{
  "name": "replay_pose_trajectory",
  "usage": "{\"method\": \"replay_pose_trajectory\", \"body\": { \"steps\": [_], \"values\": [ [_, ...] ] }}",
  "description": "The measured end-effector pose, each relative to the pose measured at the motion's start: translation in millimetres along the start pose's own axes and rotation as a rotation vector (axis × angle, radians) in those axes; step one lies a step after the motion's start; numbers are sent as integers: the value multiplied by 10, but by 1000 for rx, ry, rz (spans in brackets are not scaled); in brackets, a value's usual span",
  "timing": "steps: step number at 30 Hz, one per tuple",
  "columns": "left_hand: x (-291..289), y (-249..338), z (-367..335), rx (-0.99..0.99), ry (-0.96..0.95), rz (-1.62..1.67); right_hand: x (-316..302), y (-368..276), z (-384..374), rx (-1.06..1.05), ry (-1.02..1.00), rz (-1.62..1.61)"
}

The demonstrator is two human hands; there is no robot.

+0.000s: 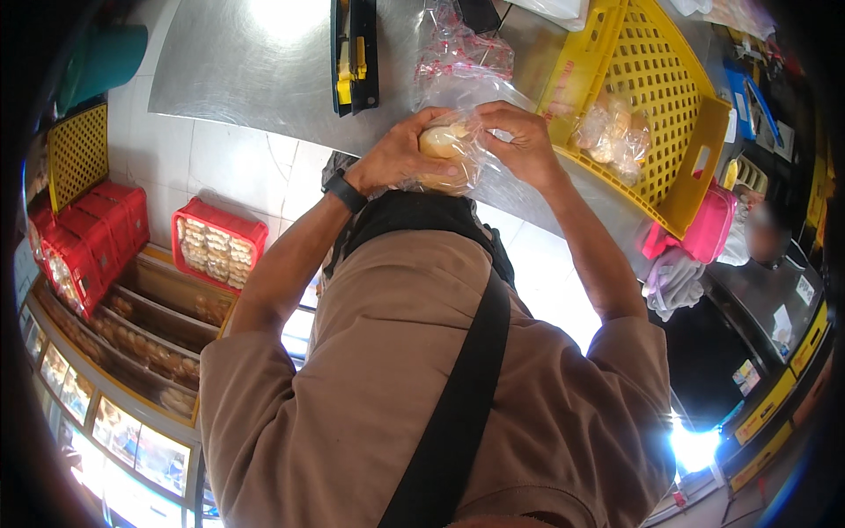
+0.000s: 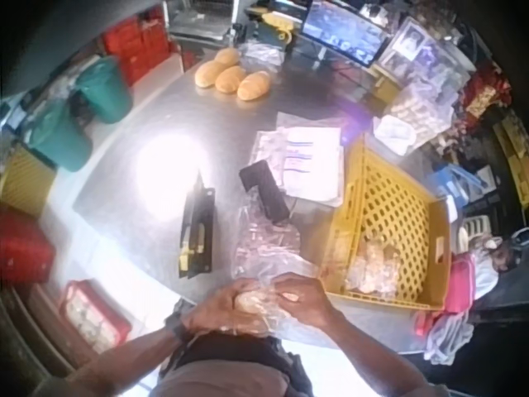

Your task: The person places individual buns into clear plastic bags, seals them using a handheld heat sealer, and places the packaged buns into a yellow basket. The process is repeated for multiple buns.

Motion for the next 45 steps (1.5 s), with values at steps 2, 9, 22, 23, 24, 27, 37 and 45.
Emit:
{"method": "replay_pose_trajectory", "body": {
  "steps": [2,9,22,23,24,27,37,45],
  "values": [
    [12,0,-7,9,-22,58,3,129,21,14,-16,-2],
    [-3,-36,-21,44,-11,-67,64,156,-1,170,-79,-291],
    [2,-35,-48,41,-6,-99,102,-301,-93,-107,-177,336],
    [2,-30,-47,38,-10,-84,82,-299,-96,-119,-191,286],
    [0,-18,-48,48,-7,-98,63,-294,-99,-132,-204,236],
    [-2,-7,-58,73,-5,-129,30,-158,-64,39,-160,21],
    [37,79,-30,67,-8,-193,-80,-148,-229,594,-172,-208],
    [56,80,-47,73,-30,-219,-185,-5,-250,873,27,-497]
  ]
}}
Point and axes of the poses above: each hand's wrist, its own z-axis away from the middle knuckle, its own x-axis out of the palm, y = z × x, the point moved 2 cm from there along -z, towards the middle knuckle, and after that the axes turned 14 degrees about -z, right-handed, at the moved point
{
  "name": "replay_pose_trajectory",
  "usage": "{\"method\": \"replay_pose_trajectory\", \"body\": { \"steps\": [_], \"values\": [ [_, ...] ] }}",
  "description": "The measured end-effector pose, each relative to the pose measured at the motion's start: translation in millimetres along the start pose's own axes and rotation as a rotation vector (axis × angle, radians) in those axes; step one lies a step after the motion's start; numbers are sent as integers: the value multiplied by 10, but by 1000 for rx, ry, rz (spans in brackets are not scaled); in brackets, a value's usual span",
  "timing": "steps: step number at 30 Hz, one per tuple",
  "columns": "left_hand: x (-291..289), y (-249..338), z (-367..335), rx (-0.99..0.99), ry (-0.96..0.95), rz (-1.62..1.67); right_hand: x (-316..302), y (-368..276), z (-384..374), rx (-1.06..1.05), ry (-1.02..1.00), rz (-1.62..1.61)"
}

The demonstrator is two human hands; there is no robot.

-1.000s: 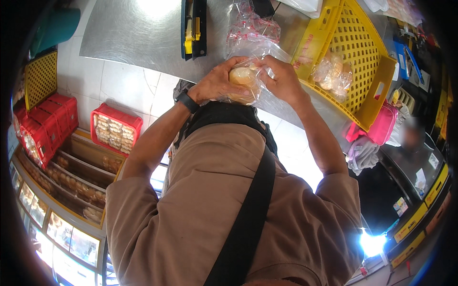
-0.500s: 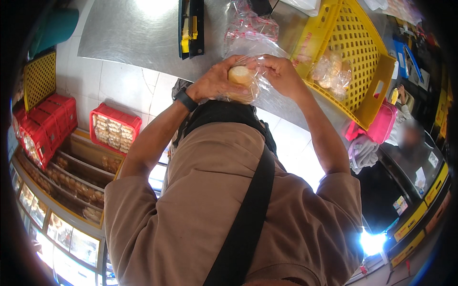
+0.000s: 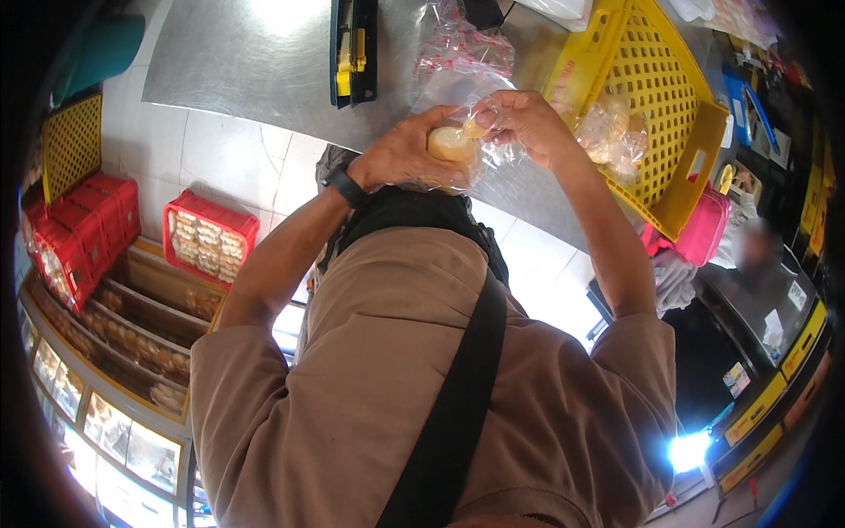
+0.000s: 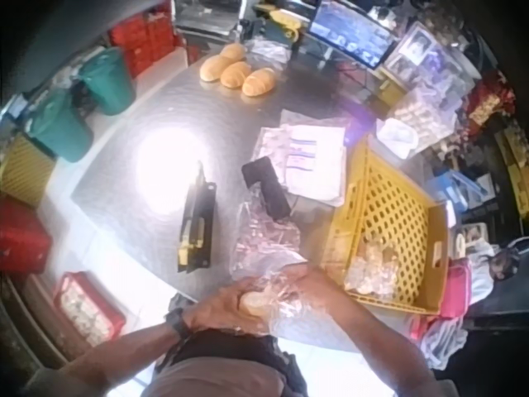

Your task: The person places individual buns into clear plastic bags, seals them using a handheld heat sealer, and places the packaged buns into a yellow basket. The process is repeated for multiple buns.

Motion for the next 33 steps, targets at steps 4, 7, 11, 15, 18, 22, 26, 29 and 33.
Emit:
{"method": "replay_pose_trajectory", "body": {
  "steps": [4,7,11,15,18,22,26,29,33],
  "values": [
    [46,-48,-20,10,9,-15,68,18,58,-23,78,-125],
    [57,-33,-38,35,39,-69,102,105,88,-53,145,-122],
    [61,-53,-56,34,70,-131,205,88,217,-53,138,-147],
    [62,-41,-69,29,67,-120,228,114,239,-88,133,-193],
    [85,-22,-71,36,99,-111,198,193,184,-163,120,-151],
    [86,-9,-63,42,131,-161,258,206,176,-217,115,-66],
    [79,107,-51,29,184,-247,277,194,195,-221,127,63],
    [95,56,-127,-49,168,-238,183,214,119,-291,70,178],
    [85,-93,-121,-54,233,-92,58,-110,413,-577,206,156]
  ]
}}
Point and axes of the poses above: each hand's wrist, its own z-axis away from the middle knuckle, its own x-axis out of the palm, y = z × x, the point moved 2 cm from there along -z, towards the middle knuckle, and after that the axes turned 14 degrees about -z, right-handed, at the moved point
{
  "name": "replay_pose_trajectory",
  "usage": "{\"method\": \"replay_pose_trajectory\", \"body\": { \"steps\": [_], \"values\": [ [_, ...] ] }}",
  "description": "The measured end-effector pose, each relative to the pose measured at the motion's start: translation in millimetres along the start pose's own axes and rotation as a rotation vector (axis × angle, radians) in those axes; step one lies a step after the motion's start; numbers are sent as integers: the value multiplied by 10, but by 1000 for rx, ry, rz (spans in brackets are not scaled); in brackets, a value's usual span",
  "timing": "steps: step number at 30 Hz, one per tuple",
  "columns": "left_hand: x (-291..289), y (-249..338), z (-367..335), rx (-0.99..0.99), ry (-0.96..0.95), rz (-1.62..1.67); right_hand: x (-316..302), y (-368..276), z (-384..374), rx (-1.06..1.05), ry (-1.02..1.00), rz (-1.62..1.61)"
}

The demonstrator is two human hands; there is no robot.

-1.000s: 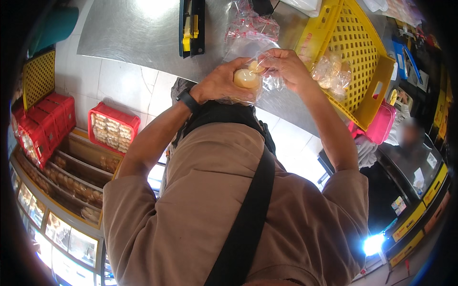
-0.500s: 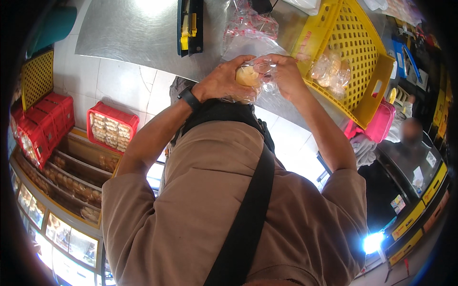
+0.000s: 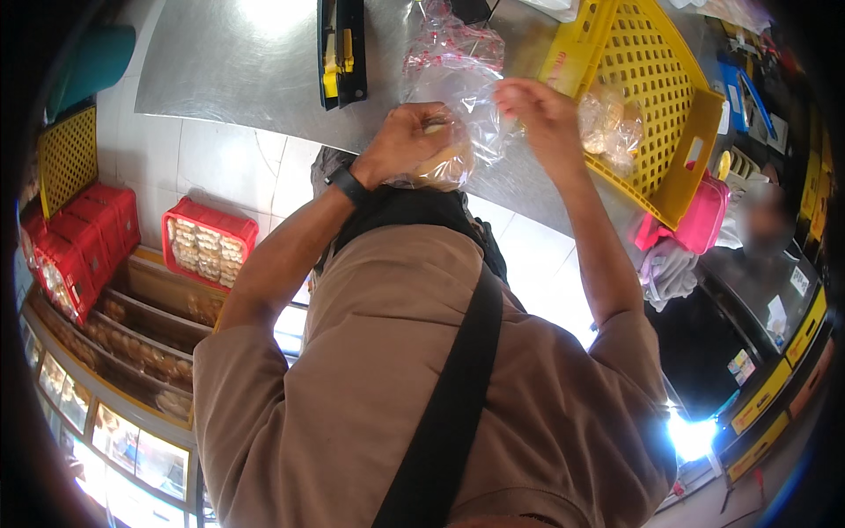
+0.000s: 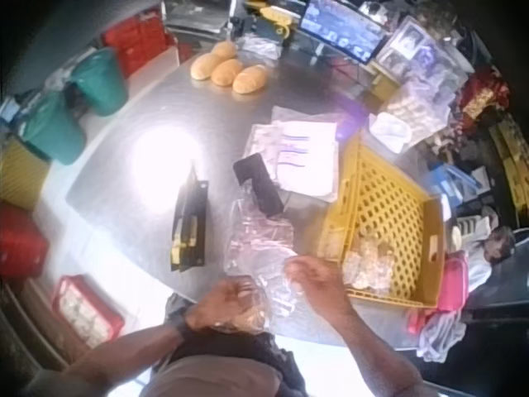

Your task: The person places individual buns into clear plastic bags, seals them using a handheld heat sealer, and places the packaged buns into a yellow basket. The process is repeated for multiple buns.

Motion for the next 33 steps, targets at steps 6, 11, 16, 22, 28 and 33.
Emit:
{"method": "replay_pose_trajectory", "body": {
  "steps": [6,11,16,22,28,33],
  "values": [
    [25,-87,66,-25,66,350,-73,866,519,-107,222,-144],
    [2,35,105,-33,153,449,328,1080,361,161,164,-478],
    [-33,135,165,-29,210,416,416,552,341,129,134,-584],
    [-191,557,439,43,-160,175,490,117,292,-278,2,-159],
    [-417,1065,676,-15,-487,-343,698,-470,494,-730,-344,136],
    [-384,905,723,308,-385,-319,809,-832,539,-759,-448,328]
  ]
}}
Point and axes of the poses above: each hand's wrist, its own z-axis away from the middle knuckle, its own x-axis out of the palm, y = z × x, the point moved 2 cm from there along -z, towards the middle knuckle, and after that the axes turned 14 degrees about -z, right-handed, at the moved point
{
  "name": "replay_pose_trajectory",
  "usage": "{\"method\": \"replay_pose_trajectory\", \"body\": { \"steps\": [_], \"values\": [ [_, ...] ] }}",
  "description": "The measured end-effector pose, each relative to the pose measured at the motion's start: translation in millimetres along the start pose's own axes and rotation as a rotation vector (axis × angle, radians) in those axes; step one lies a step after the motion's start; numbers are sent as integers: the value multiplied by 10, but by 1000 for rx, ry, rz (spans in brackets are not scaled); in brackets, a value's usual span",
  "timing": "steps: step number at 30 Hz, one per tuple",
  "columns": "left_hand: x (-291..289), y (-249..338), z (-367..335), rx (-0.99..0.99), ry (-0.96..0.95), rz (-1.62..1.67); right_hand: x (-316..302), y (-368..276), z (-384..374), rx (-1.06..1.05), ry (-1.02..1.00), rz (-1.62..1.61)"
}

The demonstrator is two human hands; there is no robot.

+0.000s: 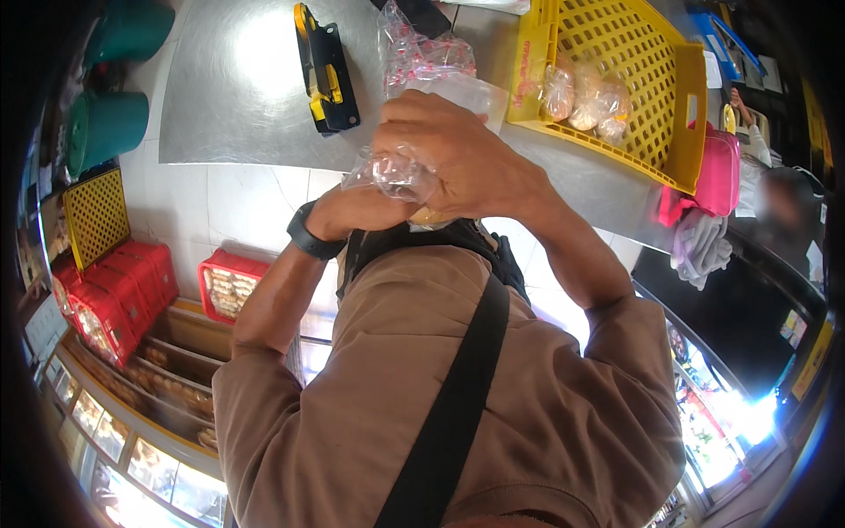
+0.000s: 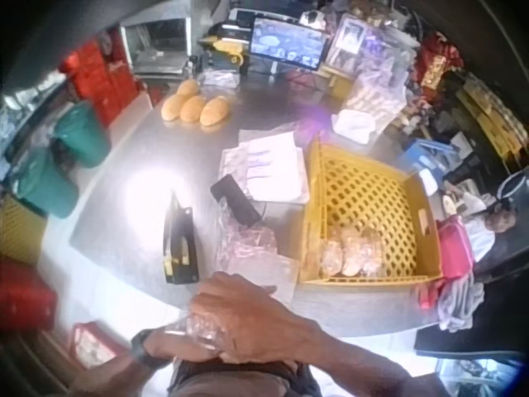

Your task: The person places individual buns into clear plastic bags, seals them using a handheld heat sealer, and places the packaged buns into a yellow basket. The process is repeated for multiple buns.

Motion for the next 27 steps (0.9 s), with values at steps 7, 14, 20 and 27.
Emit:
{"method": "replay_pose_trajectory", "body": {
  "steps": [7,14,20,27],
  "values": [
    [-86,134,-46,-183,48,0,-133,-139,-127,68,9,-15],
    [15,246,-339,20,274,1671,-548,-331,361,-50,-54,370],
    [-85,296,-666,2,762,1104,-363,78,604,196,453,-261],
    [-200,236,-714,-51,674,1095,-598,-323,813,42,297,400]
  ]
}}
Point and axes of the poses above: each hand's wrist, its own z-axis away from the middle knuckle, its own x-axis out of the palm, y = z × x, the point moved 2 cm from there along -z, towards the middle knuckle, and after that the axes turned 14 degrees about -z, right-handed, at the moved point
